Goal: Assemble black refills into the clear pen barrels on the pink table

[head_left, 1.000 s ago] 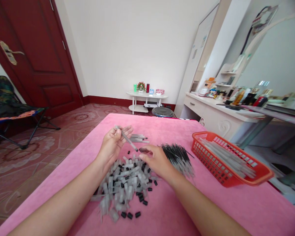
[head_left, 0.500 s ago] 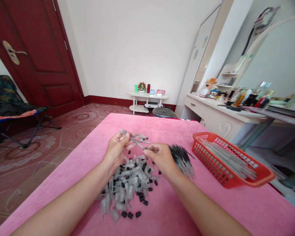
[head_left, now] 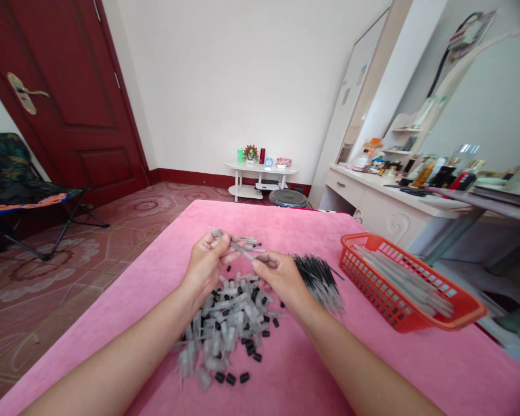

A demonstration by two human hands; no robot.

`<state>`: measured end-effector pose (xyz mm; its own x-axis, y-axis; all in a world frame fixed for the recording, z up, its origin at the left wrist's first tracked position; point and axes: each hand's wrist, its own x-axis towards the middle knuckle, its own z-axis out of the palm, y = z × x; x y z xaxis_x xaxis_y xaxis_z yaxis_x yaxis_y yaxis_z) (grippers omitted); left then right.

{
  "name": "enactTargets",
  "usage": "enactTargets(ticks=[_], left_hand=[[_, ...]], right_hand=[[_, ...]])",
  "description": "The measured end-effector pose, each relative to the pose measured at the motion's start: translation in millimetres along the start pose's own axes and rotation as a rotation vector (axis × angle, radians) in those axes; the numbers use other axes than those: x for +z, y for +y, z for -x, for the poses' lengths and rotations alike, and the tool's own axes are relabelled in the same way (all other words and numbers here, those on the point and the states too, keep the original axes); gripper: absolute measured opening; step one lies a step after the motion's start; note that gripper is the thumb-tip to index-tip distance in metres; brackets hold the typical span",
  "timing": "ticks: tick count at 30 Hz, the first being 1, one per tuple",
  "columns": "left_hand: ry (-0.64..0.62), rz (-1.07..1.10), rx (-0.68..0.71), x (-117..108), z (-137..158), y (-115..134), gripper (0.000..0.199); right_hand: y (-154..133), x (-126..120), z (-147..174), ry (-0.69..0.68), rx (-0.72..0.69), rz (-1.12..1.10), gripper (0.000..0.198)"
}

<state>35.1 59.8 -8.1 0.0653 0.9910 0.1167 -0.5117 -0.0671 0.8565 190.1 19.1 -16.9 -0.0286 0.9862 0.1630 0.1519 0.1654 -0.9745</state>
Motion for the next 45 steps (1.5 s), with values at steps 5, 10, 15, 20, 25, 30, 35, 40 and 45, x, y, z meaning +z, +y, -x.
enactTargets(ticks=[5,10,15,20,25,30,35,40,45], left_hand=[[-0.003,-0.018,0.001,-0.4,0.1,-0.8,0.023],[0.008,-0.001,0.003,-1.0,-1.6,-1.3,0.025],[0.008,-0.017,-0.002,-0.5,-0.8,-1.0,0.023],[0.020,-0.012,0.004,-1.7,-1.0,-2.5,0.023],[0.009,-0.030,0.001,-3.1,-1.6,-3.4,0.020],[0.023,-0.027,0.009,-3.4,-2.7,-4.1,0.021],[0.019,-0.041,0.006,-4.5,-3.1,-5.6,0.021],[0.032,-0.041,0.013,-5.4,-3.4,-5.1,0.021],[0.036,-0.044,0.003,-6.5,-4.6,-5.0,0.022]], right_hand=[[3.9,0.6,0.2,0.038,-0.049,0.086,0.021],[4.0,1.1,0.0,0.037,-0.033,0.060,0.018],[5.3,2.7,0.4,0.055,-0.054,0.073,0.016],[7.4,1.9,-0.4,0.038,0.012,-0.002,0.021],[8.7,-0.3,-1.0,0.057,-0.021,0.032,0.017],[9.1,0.4,-1.1,0.021,0.033,-0.035,0.022],[10.3,1.5,-0.6,-0.007,0.086,-0.048,0.022],[8.8,2.0,1.4,-0.011,0.129,-0.105,0.031],[6.2,3.5,2.0,-0.046,0.155,-0.101,0.032]])
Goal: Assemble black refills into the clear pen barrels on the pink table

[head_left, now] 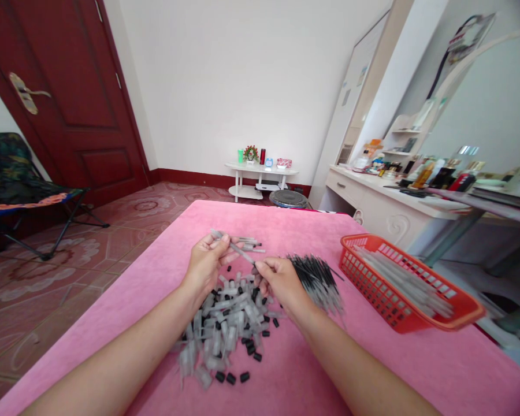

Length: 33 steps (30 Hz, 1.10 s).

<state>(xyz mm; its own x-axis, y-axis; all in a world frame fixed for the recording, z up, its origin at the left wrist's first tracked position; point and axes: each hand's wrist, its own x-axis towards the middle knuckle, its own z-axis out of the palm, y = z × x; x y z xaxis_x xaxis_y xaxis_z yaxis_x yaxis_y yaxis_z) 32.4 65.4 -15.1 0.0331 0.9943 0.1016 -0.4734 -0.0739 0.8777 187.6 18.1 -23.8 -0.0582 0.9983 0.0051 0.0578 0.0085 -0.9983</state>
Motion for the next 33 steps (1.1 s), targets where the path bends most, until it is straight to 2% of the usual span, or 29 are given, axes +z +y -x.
enactTargets(ticks=[3,8,13,17,20,24,27,29,31,33], left_hand=[[0.007,-0.001,0.003,0.2,-0.2,-0.4,0.022],[-0.009,-0.009,0.004,0.9,0.3,-0.4,0.021],[0.083,0.033,0.032,-5.6,-6.1,5.0,0.022],[0.133,0.062,0.051,-10.1,-11.0,7.1,0.022],[0.117,0.043,0.044,-9.6,-10.7,5.6,0.023],[0.117,0.033,0.049,-10.7,-11.9,6.3,0.023],[0.157,0.071,0.075,-15.5,-16.6,9.9,0.021],[0.185,0.101,0.081,-19.2,-19.9,12.8,0.019],[0.212,0.123,0.084,-21.8,-22.2,15.2,0.017],[0.237,0.135,0.092,-23.0,-23.2,16.7,0.015]], right_hand=[[-2.4,0.3,1.1,0.049,-0.012,0.016,0.025],[-2.0,-0.1,1.8,-0.060,0.048,-0.025,0.032],[-1.5,-10.5,-3.0,-0.059,0.038,0.014,0.024],[-6.0,-18.2,-3.0,-0.173,0.133,-0.059,0.018],[-9.4,-18.5,0.4,-0.237,0.138,-0.076,0.021],[-14.4,-20.2,4.2,-0.367,0.029,0.144,0.034],[-20.7,-26.5,5.6,-0.505,-0.073,0.298,0.035],[-25.8,-33.4,6.6,-0.574,-0.081,0.369,0.033],[-30.2,-43.3,7.8,-0.591,-0.074,0.472,0.031],[-33.0,-57.5,8.8,-0.536,-0.072,0.607,0.028]])
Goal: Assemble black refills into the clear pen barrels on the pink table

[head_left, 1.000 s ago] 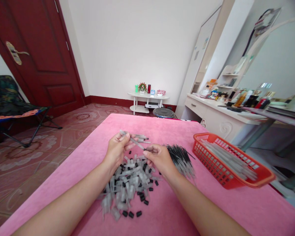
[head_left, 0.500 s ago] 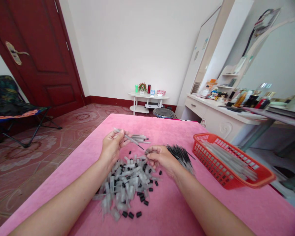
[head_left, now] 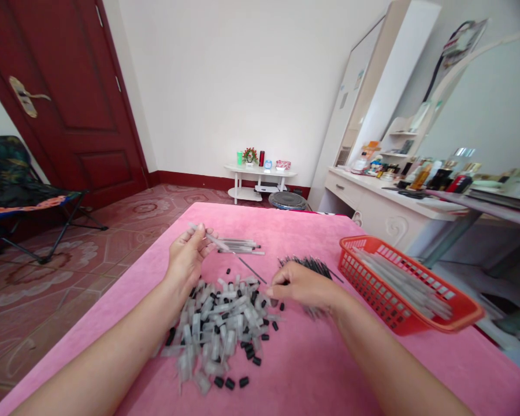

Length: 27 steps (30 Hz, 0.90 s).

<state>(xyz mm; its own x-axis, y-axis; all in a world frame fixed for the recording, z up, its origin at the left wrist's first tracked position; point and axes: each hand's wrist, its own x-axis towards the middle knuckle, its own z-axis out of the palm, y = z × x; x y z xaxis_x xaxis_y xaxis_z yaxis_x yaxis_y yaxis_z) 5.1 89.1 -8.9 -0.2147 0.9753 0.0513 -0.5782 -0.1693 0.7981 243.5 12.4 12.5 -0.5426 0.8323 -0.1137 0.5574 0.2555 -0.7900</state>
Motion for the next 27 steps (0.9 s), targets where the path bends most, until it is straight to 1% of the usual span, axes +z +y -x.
enactTargets(ticks=[3,6,9,11,14,19,22,24,27], left_hand=[[0.007,0.006,-0.010,0.5,0.4,-0.9,0.014],[-0.015,0.010,-0.046,1.5,2.5,-4.8,0.014],[-0.045,0.009,-0.066,2.6,5.5,-8.7,0.014],[-0.057,0.007,-0.078,3.4,7.6,-10.5,0.014],[-0.075,0.006,-0.094,4.9,10.6,-12.1,0.014],[-0.086,-0.009,-0.112,7.4,14.3,-12.2,0.014],[-0.083,-0.019,-0.128,8.8,15.9,-11.6,0.013],[-0.081,-0.026,-0.141,10.4,17.9,-11.4,0.012],[-0.121,-0.049,-0.159,15.0,24.4,-11.6,0.012]], right_hand=[[14.4,-20.4,16.3,0.183,0.145,0.266,0.028],[31.4,-40.7,34.9,0.367,0.353,0.560,0.031],[42.3,-51.5,49.7,0.458,0.547,0.776,0.030],[44.8,-50.6,54.2,0.481,0.640,0.860,0.030],[44.1,-39.8,53.5,0.457,0.696,0.889,0.029],[41.0,-21.5,47.4,0.401,0.696,0.853,0.028],[42.2,-19.8,47.9,0.423,0.704,0.848,0.029],[43.6,-21.6,50.0,0.443,0.728,0.857,0.035],[41.4,-24.7,53.6,0.474,0.757,0.876,0.044]])
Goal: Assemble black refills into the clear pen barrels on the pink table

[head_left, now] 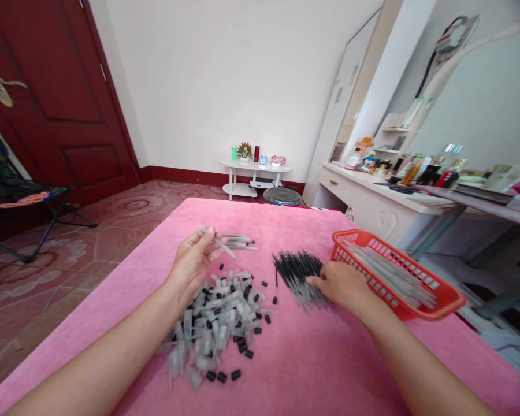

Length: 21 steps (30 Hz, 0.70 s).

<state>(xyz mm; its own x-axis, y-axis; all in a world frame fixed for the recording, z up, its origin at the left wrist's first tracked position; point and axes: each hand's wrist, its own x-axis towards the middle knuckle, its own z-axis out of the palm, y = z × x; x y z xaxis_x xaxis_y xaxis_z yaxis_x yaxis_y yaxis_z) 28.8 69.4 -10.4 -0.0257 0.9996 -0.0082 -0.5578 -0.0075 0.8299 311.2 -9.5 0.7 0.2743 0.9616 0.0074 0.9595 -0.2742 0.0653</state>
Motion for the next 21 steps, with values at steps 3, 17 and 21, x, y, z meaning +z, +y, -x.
enactTargets(ticks=[3,17,21], left_hand=[[-0.061,-0.050,-0.029,9.0,10.0,-1.8,0.017],[-0.319,-0.280,-0.079,29.2,41.3,-10.5,0.035],[-0.153,-0.432,0.139,-10.2,-3.4,10.5,0.041]], right_hand=[[-4.9,-9.6,6.2,0.092,-0.009,-0.053,0.044],[-78.5,-6.7,47.4,0.133,-0.438,-0.741,0.032],[-40.2,-25.1,34.3,0.215,-0.323,-0.754,0.035]])
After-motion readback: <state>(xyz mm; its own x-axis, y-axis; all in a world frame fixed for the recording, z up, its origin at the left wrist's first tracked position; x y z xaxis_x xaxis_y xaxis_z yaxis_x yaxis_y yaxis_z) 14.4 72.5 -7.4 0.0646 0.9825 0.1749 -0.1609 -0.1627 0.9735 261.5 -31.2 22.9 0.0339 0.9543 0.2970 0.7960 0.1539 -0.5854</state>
